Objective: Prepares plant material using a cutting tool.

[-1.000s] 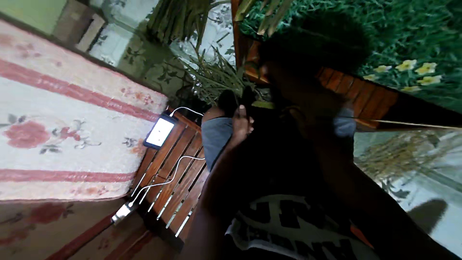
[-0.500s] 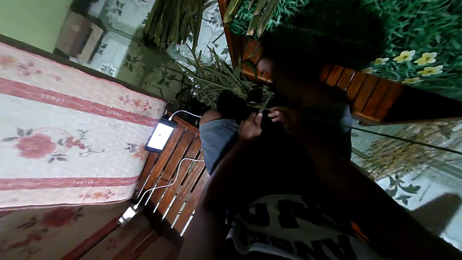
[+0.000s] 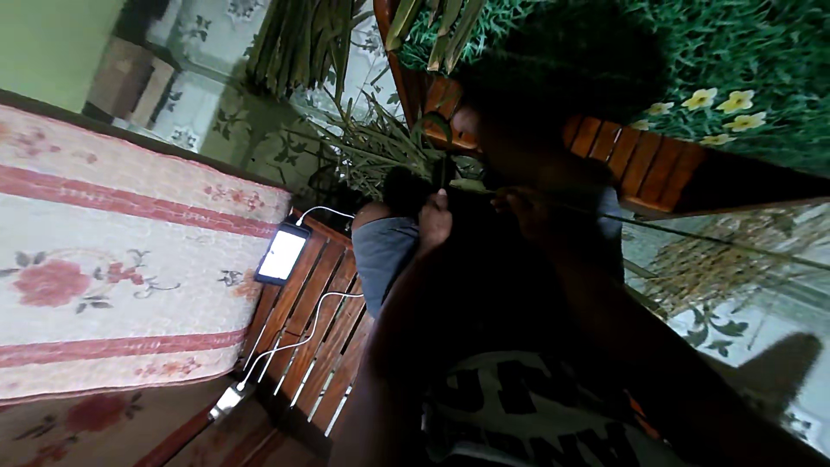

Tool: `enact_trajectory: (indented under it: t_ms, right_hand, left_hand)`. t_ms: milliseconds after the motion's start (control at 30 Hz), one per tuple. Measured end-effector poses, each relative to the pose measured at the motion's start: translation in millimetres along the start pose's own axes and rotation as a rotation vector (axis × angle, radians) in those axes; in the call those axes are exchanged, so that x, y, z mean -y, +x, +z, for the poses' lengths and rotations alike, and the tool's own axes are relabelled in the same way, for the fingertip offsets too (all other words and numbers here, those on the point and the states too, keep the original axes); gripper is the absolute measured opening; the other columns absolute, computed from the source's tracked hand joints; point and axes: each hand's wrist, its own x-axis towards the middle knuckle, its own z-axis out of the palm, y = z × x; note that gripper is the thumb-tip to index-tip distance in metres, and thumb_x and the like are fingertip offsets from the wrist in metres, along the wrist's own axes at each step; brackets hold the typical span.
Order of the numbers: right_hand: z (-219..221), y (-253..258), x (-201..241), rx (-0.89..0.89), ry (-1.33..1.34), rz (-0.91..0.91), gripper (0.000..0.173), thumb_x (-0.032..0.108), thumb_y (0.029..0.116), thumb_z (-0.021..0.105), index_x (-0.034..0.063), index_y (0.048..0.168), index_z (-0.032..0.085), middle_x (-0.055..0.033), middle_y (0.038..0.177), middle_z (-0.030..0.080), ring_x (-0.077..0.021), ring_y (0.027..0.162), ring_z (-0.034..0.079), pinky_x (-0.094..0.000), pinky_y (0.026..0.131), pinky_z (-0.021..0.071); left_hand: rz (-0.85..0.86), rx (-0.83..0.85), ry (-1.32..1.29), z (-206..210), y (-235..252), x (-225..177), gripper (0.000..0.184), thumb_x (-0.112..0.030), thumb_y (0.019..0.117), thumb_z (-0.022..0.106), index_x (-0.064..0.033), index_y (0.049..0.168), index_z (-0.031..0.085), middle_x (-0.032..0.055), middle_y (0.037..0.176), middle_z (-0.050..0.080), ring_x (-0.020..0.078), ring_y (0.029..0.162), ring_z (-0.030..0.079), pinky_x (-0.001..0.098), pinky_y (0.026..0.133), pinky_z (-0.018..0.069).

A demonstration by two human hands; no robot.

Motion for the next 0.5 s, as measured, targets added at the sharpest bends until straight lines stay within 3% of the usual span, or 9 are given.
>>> enact_trajectory:
  t_ms: [67, 133, 267, 367, 433, 500]
  right_hand:
    - [2, 3, -3, 0.021, -0.032, -0.016, 0.034, 0.020, 0.1101, 0.043, 0.0012, 0.130, 0.063, -0.0119, 0.116, 0.072, -0.0154, 0.100, 0.072, -0.0355, 0.094, 0.0578]
    - [6, 5, -6, 0.051, -0.033, -0.025, 0.035, 0.018, 0.1102, 0.042, -0.0005, 0.131, 0.062, -0.0138, 0.115, 0.072, -0.0164, 0.100, 0.070, -0.0364, 0.095, 0.0560]
    - [5, 1, -2, 0.055, -0.030, 0.019, 0.037, 0.021, 0.1109, 0.041, 0.0013, 0.134, 0.061, -0.0141, 0.119, 0.071, -0.0179, 0.105, 0.070, -0.0378, 0.099, 0.0541]
    - [2, -1, -3, 0.077, -0.037, 0.033, 0.037, 0.019, 0.1104, 0.040, 0.0002, 0.134, 0.061, -0.0150, 0.118, 0.072, -0.0196, 0.106, 0.070, -0.0386, 0.100, 0.0540]
    - [1, -4, 1, 0.070, -0.077, 0.025, 0.037, 0.020, 0.1104, 0.040, 0.0006, 0.132, 0.063, -0.0142, 0.115, 0.072, -0.0192, 0.104, 0.070, -0.0389, 0.098, 0.0544]
    - [1, -13, 5, -0.013, -0.063, -0.004, 0.036, 0.021, 0.1103, 0.041, -0.0006, 0.128, 0.064, -0.0133, 0.112, 0.073, -0.0168, 0.100, 0.072, -0.0362, 0.096, 0.0568]
  left_hand:
    - [0.185, 0.081, 0.125, 6, -17, -2, 0.050, -0.040, 0.1123, 0.033, -0.0031, 0.132, 0.061, 0.0237, 0.110, 0.070, 0.0378, 0.105, 0.069, 0.0593, 0.093, 0.0534]
    - [0.239, 0.171, 0.254, 9, -29, -8, 0.049, -0.039, 0.1121, 0.033, -0.0050, 0.135, 0.060, 0.0237, 0.109, 0.071, 0.0402, 0.104, 0.069, 0.0621, 0.091, 0.0535]
    - [-0.081, 0.117, 0.258, 7, -7, -2, 0.057, -0.048, 0.1114, 0.029, -0.0081, 0.138, 0.060, 0.0230, 0.125, 0.067, 0.0403, 0.119, 0.064, 0.0622, 0.101, 0.0496]
    - [-0.110, 0.103, 0.289, 12, 1, -1, 0.058, -0.048, 0.1112, 0.030, -0.0052, 0.133, 0.061, 0.0238, 0.126, 0.066, 0.0411, 0.119, 0.063, 0.0626, 0.098, 0.0502]
    - [-0.113, 0.141, 0.323, 7, -10, -21, 0.051, -0.037, 0.1129, 0.032, -0.0011, 0.136, 0.059, 0.0254, 0.132, 0.063, 0.0406, 0.124, 0.061, 0.0585, 0.103, 0.0484]
    - [-0.243, 0.243, 0.329, -10, -30, -67, 0.042, -0.019, 0.1126, 0.038, 0.0048, 0.145, 0.051, 0.0266, 0.148, 0.051, 0.0390, 0.139, 0.048, 0.0514, 0.116, 0.0357]
